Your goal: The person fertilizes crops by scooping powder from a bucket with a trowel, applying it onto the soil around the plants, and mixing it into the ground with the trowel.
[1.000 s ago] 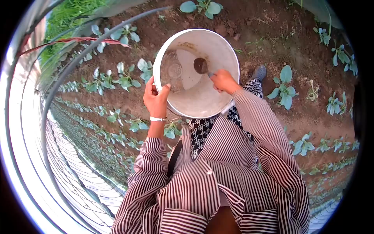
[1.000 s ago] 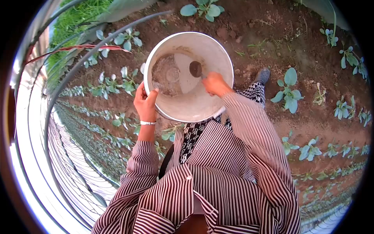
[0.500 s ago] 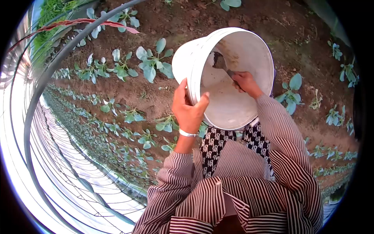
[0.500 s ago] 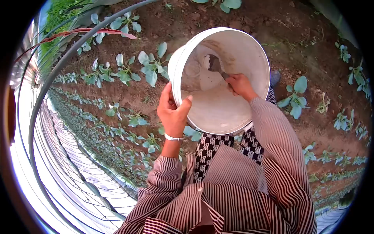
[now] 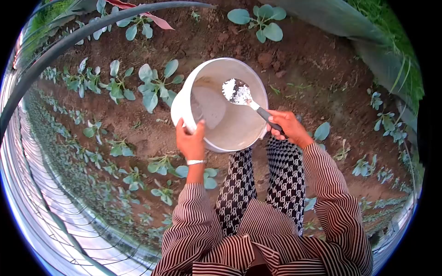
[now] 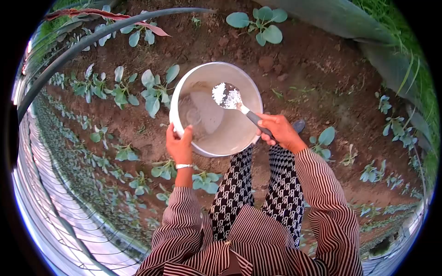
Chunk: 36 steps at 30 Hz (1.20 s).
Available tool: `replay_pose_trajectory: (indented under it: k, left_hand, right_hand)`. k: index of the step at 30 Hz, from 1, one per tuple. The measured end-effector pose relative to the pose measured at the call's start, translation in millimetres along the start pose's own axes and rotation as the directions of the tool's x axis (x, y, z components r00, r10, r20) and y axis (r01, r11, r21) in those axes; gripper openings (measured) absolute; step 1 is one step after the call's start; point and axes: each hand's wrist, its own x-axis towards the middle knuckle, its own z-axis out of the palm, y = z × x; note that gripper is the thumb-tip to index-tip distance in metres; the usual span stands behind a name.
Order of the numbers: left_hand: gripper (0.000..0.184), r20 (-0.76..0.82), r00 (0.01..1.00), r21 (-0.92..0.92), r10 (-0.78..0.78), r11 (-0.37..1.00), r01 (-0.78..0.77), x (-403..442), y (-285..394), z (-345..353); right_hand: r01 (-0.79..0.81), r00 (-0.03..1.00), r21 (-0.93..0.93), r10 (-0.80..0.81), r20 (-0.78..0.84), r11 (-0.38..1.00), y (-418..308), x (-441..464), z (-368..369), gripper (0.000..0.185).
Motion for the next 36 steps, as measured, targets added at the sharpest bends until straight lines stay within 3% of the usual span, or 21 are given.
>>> replay_pose_trajectory:
  k: [1, 3, 5, 11, 13, 15, 16, 19, 20, 21, 23, 24, 27, 28, 31, 35, 36]
  left_hand:
    - [0.053, -0.010, 0.999, -0.083, -0.046, 0.995, 0.045, 1.6, -4.9, -4.6]
    - [0.051, -0.054, 0.992, -0.019, -0.118, 0.993, 0.117, 4.5, -20.3, -20.2]
    - [0.048, -0.088, 0.980, -0.071, -0.177, 0.983, 0.171, 2.2, -34.7, -36.9]
    - [0.050, -0.129, 0.935, -0.181, -0.331, 0.935, 0.306, -33.6, -69.3, -98.7]
    - [0.049, -0.119, 0.926, -0.214, -0.358, 0.920, 0.328, -49.5, -72.9, -115.6]
    - [0.049, -0.148, 0.912, -0.208, -0.383, 0.914, 0.349, -65.3, -75.9, -124.3]
    - [0.052, -0.163, 0.902, -0.211, -0.399, 0.907, 0.363, -75.5, -82.2, -128.1]
    - [0.059, -0.199, 0.877, -0.189, -0.438, 0.895, 0.404, -98.4, -98.1, -142.2]
    - [0.061, -0.200, 0.868, -0.182, -0.454, 0.888, 0.423, -107.6, -101.7, -144.2]
    - [0.054, -0.174, 0.894, 0.008, -0.413, 0.907, 0.420, -116.2, -107.3, -152.9]
    - [0.044, -0.098, 0.940, 0.370, -0.325, 0.865, 0.338, -116.4, -110.0, -161.0]
    - [0.038, -0.137, 0.871, 0.245, -0.472, 0.836, 0.491, -112.2, -103.1, -157.1]
    - [0.036, -0.244, 0.790, 0.133, -0.563, 0.787, 0.602, -133.4, -148.7, -176.8]
    - [0.043, -0.302, 0.597, -0.217, -0.743, 0.663, 0.716, -121.0, -134.1, -161.7]
    - [0.045, -0.313, 0.686, 0.045, -0.656, 0.712, 0.701, -121.0, -138.3, -160.3]
    - [0.048, -0.274, 0.770, 0.239, -0.577, 0.734, 0.635, -128.6, -150.4, -163.9]
    - [0.049, -0.259, 0.795, 0.285, -0.548, 0.743, 0.605, -130.8, -152.2, -167.2]
  right_hand:
    - [0.006, 1.000, 0.030, -0.006, -0.003, 1.000, -3.2, 2.1, -0.3, 0.043]
    - [0.023, 0.999, 0.068, -0.020, -0.031, 0.997, -6.9, 18.9, -0.6, 0.046]
    - [0.021, 0.997, 0.092, -0.014, -0.081, 0.996, -14.3, 45.3, -0.9, 0.048]
    - [0.098, 0.993, 0.353, -0.069, -0.094, 0.931, -36.4, 189.6, -17.0, 0.021]
    - [0.087, 0.991, 0.507, -0.023, -0.131, 0.858, -62.9, 267.5, -32.3, 0.021]
    - [0.031, 0.988, 0.550, 0.057, -0.142, 0.834, -82.5, 351.9, -65.2, 0.019]
    - [-0.003, 0.972, 0.471, 0.113, -0.204, 0.882, -83.5, 372.2, -69.3, 0.020]
    - [0.026, 0.942, 0.365, 0.099, -0.320, 0.931, -32.3, 388.1, -81.9, 0.021]
    - [-0.131, 0.947, 0.471, 0.250, -0.201, 0.873, -12.9, 393.4, -92.2, 0.023]
    - [-0.188, 0.927, 0.459, 0.311, -0.209, 0.868, 5.0, 397.1, -92.8, 0.021]
    - [-0.165, 0.941, 0.376, 0.259, -0.217, 0.912, 15.8, 403.3, -77.7, 0.019]
    - [-0.156, 0.964, 0.384, 0.225, -0.142, 0.910, 13.7, 417.6, -75.1, 0.020]
    - [-0.189, 0.967, 0.586, 0.253, -0.029, 0.788, -11.5, 487.6, -74.9, 0.023]
    - [-0.211, 0.951, 0.638, 0.307, -0.042, 0.741, -22.4, 519.5, -84.4, 0.028]
    - [-0.210, 0.903, 0.807, 0.426, -0.058, 0.553, -77.0, 547.6, -88.4, 0.030]
    - [-0.213, 0.947, 0.719, 0.320, -0.013, 0.662, -110.6, 546.1, -96.5, 0.021]
    - [-0.147, 0.973, 0.704, 0.229, -0.023, 0.695, -123.3, 536.4, -97.9, 0.024]
